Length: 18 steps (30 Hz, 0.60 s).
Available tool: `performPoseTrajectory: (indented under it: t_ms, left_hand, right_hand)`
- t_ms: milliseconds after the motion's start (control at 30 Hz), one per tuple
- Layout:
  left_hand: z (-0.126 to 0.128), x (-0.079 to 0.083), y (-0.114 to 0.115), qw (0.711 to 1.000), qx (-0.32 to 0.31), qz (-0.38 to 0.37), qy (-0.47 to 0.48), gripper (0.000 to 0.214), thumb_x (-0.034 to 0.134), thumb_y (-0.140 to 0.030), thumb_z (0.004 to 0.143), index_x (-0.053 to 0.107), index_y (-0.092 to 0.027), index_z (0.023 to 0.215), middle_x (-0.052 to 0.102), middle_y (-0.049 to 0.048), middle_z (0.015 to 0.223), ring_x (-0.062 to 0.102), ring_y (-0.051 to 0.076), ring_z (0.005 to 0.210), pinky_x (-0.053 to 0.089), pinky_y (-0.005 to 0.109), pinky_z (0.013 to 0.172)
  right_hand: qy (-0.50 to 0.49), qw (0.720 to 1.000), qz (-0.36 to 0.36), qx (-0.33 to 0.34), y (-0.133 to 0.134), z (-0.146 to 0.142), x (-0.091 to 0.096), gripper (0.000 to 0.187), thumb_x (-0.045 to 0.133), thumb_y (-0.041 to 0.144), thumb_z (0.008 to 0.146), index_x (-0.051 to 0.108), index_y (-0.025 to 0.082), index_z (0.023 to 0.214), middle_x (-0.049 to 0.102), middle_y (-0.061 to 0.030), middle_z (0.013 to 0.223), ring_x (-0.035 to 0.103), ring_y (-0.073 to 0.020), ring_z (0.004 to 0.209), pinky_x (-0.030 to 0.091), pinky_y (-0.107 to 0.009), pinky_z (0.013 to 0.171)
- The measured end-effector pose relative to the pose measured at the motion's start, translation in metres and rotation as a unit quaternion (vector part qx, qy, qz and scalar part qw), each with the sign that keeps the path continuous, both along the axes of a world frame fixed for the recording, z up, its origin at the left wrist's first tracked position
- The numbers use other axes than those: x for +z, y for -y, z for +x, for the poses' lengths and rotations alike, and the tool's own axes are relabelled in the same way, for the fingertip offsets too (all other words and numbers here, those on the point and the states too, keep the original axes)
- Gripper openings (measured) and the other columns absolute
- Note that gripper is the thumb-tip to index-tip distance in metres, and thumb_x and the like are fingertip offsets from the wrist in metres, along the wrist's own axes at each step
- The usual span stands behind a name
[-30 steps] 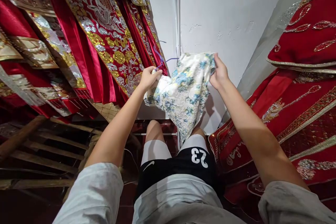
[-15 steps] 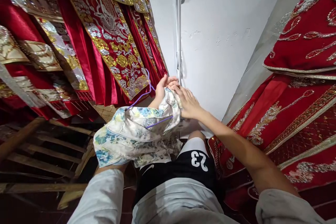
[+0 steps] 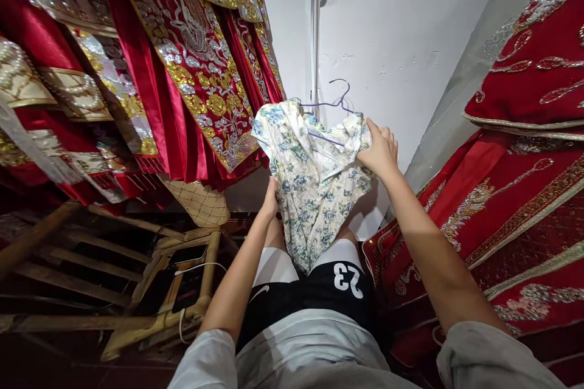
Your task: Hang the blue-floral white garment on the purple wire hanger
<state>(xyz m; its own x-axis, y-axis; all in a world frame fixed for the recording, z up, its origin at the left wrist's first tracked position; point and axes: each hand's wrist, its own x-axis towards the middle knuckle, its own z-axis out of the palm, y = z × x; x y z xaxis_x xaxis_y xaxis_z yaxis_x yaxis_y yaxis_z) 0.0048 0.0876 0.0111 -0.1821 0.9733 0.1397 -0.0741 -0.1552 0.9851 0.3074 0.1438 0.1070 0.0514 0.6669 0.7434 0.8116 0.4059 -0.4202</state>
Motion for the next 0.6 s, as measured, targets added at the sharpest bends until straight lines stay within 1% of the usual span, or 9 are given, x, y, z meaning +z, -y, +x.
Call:
performPoseTrajectory:
  t_ms: [67,167,300,367,433,467,533,567,600]
  left_hand:
    - [0.009,-0.017,0.005,1.000,0.008,0.026,0.000,0.063,0.074,-0.059,0.078,0.066,-0.020,0.127,0.068,0.0140,0.133,0.050,0.034,0.142,0.040,0.043,0.117]
    - [0.024,-0.032,0.015,0.998,-0.006,0.061,0.002,0.066,0.082,-0.046,0.073,0.063,-0.020,0.131,0.064,0.0138,0.141,0.047,0.035,0.144,0.038,0.042,0.119]
    - [0.026,-0.046,0.033,0.998,0.026,0.035,0.048,0.077,0.084,-0.040,0.072,0.055,-0.023,0.141,0.058,0.0131,0.148,0.046,0.033,0.146,0.037,0.042,0.121]
    - [0.023,-0.053,0.043,0.998,0.027,0.017,0.063,0.079,0.085,-0.039,0.072,0.053,-0.024,0.143,0.057,0.0126,0.149,0.045,0.032,0.146,0.036,0.043,0.122]
    - [0.020,-0.058,0.051,0.997,0.017,-0.002,0.071,0.078,0.086,-0.038,0.071,0.055,-0.025,0.142,0.059,0.0122,0.147,0.046,0.032,0.146,0.036,0.043,0.122]
    - [0.021,-0.060,0.055,0.997,0.010,-0.009,0.076,0.077,0.086,-0.038,0.071,0.056,-0.025,0.141,0.060,0.0121,0.146,0.047,0.032,0.145,0.036,0.043,0.122]
    - [0.024,-0.061,0.061,0.996,-0.001,-0.011,0.088,0.076,0.085,-0.039,0.070,0.058,-0.026,0.140,0.062,0.0114,0.144,0.048,0.031,0.145,0.035,0.044,0.122]
    - [0.026,-0.061,0.063,0.996,-0.005,-0.009,0.093,0.076,0.086,-0.039,0.069,0.059,-0.026,0.139,0.062,0.0108,0.144,0.048,0.031,0.145,0.035,0.043,0.122]
    - [0.029,-0.060,0.064,0.995,-0.009,-0.008,0.098,0.076,0.086,-0.040,0.069,0.059,-0.027,0.139,0.063,0.0102,0.143,0.048,0.031,0.145,0.035,0.043,0.122]
  right_hand:
    - [0.020,1.000,-0.008,0.016,-0.003,-0.011,0.009,0.083,0.071,0.038,0.077,0.043,0.024,0.154,0.049,-0.0183,0.127,0.044,-0.0454,0.125,0.033,-0.067,0.104]
    - [0.065,0.997,-0.013,0.036,0.004,-0.028,0.013,0.086,0.070,0.030,0.075,0.040,0.023,0.155,0.048,-0.0187,0.130,0.043,-0.0453,0.126,0.031,-0.066,0.106]
    - [0.105,0.993,-0.016,0.059,0.020,-0.035,0.008,0.093,0.068,0.021,0.067,0.040,0.026,0.155,0.049,-0.0175,0.135,0.045,-0.0439,0.128,0.032,-0.065,0.108]
    - [0.102,0.992,-0.013,0.073,0.028,-0.032,0.002,0.091,0.069,0.021,0.067,0.042,0.027,0.154,0.048,-0.0167,0.142,0.041,-0.0438,0.135,0.029,-0.064,0.112]
    - [0.056,0.994,-0.002,0.097,0.037,-0.032,-0.009,0.084,0.071,0.027,0.070,0.047,0.027,0.150,0.045,-0.0149,0.150,0.035,-0.0416,0.142,0.027,-0.062,0.116]
    - [0.010,0.994,0.002,0.113,0.043,-0.034,-0.019,0.077,0.071,0.031,0.073,0.050,0.027,0.147,0.045,-0.0140,0.151,0.035,-0.0393,0.143,0.028,-0.060,0.117]
    - [-0.127,0.982,-0.007,0.139,0.059,-0.044,-0.046,0.056,0.066,0.041,0.081,0.058,0.025,0.135,0.054,-0.0137,0.143,0.047,-0.0340,0.135,0.037,-0.053,0.113]
    - [-0.207,0.967,-0.026,0.149,0.067,-0.052,-0.064,0.045,0.062,0.046,0.085,0.062,0.024,0.125,0.060,-0.0135,0.132,0.055,-0.0310,0.124,0.044,-0.049,0.107]
    - [-0.286,0.944,-0.060,0.153,0.076,-0.062,-0.082,0.038,0.057,0.052,0.088,0.064,0.023,0.111,0.066,-0.0126,0.116,0.061,-0.0285,0.108,0.049,-0.045,0.097]
